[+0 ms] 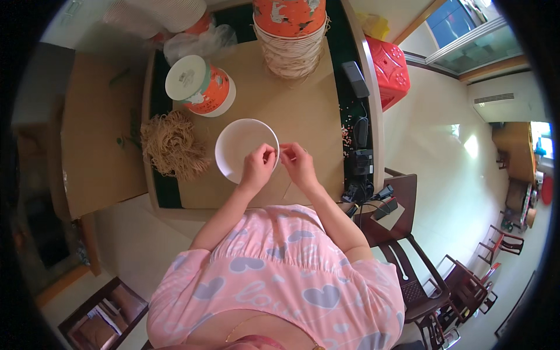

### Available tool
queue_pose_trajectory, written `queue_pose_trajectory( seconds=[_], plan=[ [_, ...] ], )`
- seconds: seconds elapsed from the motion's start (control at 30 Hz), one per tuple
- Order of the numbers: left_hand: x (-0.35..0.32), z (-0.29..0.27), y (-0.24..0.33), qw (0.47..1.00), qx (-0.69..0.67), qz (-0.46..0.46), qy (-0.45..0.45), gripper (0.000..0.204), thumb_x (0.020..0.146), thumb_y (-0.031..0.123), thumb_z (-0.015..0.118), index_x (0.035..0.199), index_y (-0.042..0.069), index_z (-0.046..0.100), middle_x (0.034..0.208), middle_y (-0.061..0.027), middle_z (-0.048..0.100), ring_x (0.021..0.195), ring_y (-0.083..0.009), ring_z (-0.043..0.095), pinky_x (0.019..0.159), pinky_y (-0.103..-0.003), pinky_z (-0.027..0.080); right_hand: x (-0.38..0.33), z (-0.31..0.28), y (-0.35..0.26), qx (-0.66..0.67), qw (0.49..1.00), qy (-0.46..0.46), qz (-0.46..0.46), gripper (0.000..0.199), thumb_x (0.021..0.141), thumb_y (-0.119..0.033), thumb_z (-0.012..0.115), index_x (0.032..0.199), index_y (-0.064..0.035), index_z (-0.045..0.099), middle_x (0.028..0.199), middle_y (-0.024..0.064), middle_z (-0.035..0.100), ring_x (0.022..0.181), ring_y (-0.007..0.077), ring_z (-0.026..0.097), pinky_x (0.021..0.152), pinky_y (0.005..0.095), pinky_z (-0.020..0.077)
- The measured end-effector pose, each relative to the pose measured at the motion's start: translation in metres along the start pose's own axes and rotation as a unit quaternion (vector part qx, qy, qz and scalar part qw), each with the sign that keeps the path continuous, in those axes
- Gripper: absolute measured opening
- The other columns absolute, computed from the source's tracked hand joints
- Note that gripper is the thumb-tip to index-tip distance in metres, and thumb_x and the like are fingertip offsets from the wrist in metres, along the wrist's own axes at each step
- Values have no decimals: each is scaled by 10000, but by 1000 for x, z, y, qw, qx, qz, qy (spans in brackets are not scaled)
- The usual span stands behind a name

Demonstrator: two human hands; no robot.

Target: Sorting paper bowls and securing them with rubber bands.

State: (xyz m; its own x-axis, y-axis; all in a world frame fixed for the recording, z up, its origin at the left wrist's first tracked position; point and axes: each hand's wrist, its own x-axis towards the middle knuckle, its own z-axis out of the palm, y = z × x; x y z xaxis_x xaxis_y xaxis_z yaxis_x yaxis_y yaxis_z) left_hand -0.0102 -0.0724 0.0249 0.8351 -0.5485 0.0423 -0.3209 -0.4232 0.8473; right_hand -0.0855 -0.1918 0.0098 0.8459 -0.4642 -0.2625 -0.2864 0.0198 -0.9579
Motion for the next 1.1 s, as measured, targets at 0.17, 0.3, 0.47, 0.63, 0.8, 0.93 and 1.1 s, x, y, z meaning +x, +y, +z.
queue_pose_trajectory(
  seconds=[0.17, 0.3, 0.47, 0.63, 0.8, 0.93, 1.1],
  plan=[
    [6, 1, -16, 917, -287, -253, -109, 74, 917, 61, 525, 946, -6, 532, 773, -109, 644, 650, -181, 628, 558, -316, 525, -30, -5, -36, -157, 976, -22, -147, 135, 842, -23, 618, 975, -40, 603, 817, 82, 639, 706, 178, 622, 627, 281, 501],
    [12, -5, -21, 800, -429, -375, -186, 161, 932, 121, 478, 1044, 16, 525, 882, -134, 633, 761, -202, 633, 626, -329, 533, -52, 15, -62, -284, 923, -184, -183, 155, 820, -39, 613, 972, -71, 617, 917, 132, 641, 797, 307, 638, 673, 368, 517],
    [1, -14, -21, 779, -427, -420, -186, 161, 936, 155, 449, 1042, 53, 515, 774, -85, 604, 552, -122, 533, 469, -235, 414, -15, 3, -92, -270, 938, -142, -166, 143, 832, -96, 626, 973, -70, 614, 964, 134, 637, 827, 330, 635, 694, 386, 513],
    [-9, -7, -20, 851, -412, -300, -129, 79, 937, 133, 535, 939, 54, 544, 738, -16, 583, 545, -60, 451, 442, -220, 319, 22, -9, -70, -402, 861, -188, -248, 145, 797, -127, 637, 907, -46, 590, 868, 123, 619, 802, 333, 608, 697, 406, 491],
    [-15, 0, -32, 876, -407, -240, -90, 113, 906, 141, 607, 923, 45, 550, 748, 0, 579, 631, -58, 497, 530, -221, 378, 22, -2, -65, -440, 843, -192, -241, 85, 786, -134, 631, 805, -63, 587, 831, 115, 627, 847, 317, 610, 708, 402, 487],
    [-19, 7, -39, 960, -273, -58, 3, 172, 838, 184, 686, 911, 57, 595, 727, -29, 600, 616, -87, 543, 549, -257, 424, 21, 0, -62, -369, 885, -167, -230, 62, 786, -99, 621, 780, -38, 614, 803, 138, 614, 780, 339, 609, 678, 409, 489],
    [-22, -13, -7, 995, -72, 73, -8, 91, 788, 165, 697, 830, 88, 672, 665, -76, 573, 568, -197, 589, 522, -328, 462, 24, -6, -66, -314, 912, -159, -212, 73, 790, -73, 620, 824, -13, 642, 788, 161, 603, 742, 346, 607, 661, 390, 498]
  ],
)
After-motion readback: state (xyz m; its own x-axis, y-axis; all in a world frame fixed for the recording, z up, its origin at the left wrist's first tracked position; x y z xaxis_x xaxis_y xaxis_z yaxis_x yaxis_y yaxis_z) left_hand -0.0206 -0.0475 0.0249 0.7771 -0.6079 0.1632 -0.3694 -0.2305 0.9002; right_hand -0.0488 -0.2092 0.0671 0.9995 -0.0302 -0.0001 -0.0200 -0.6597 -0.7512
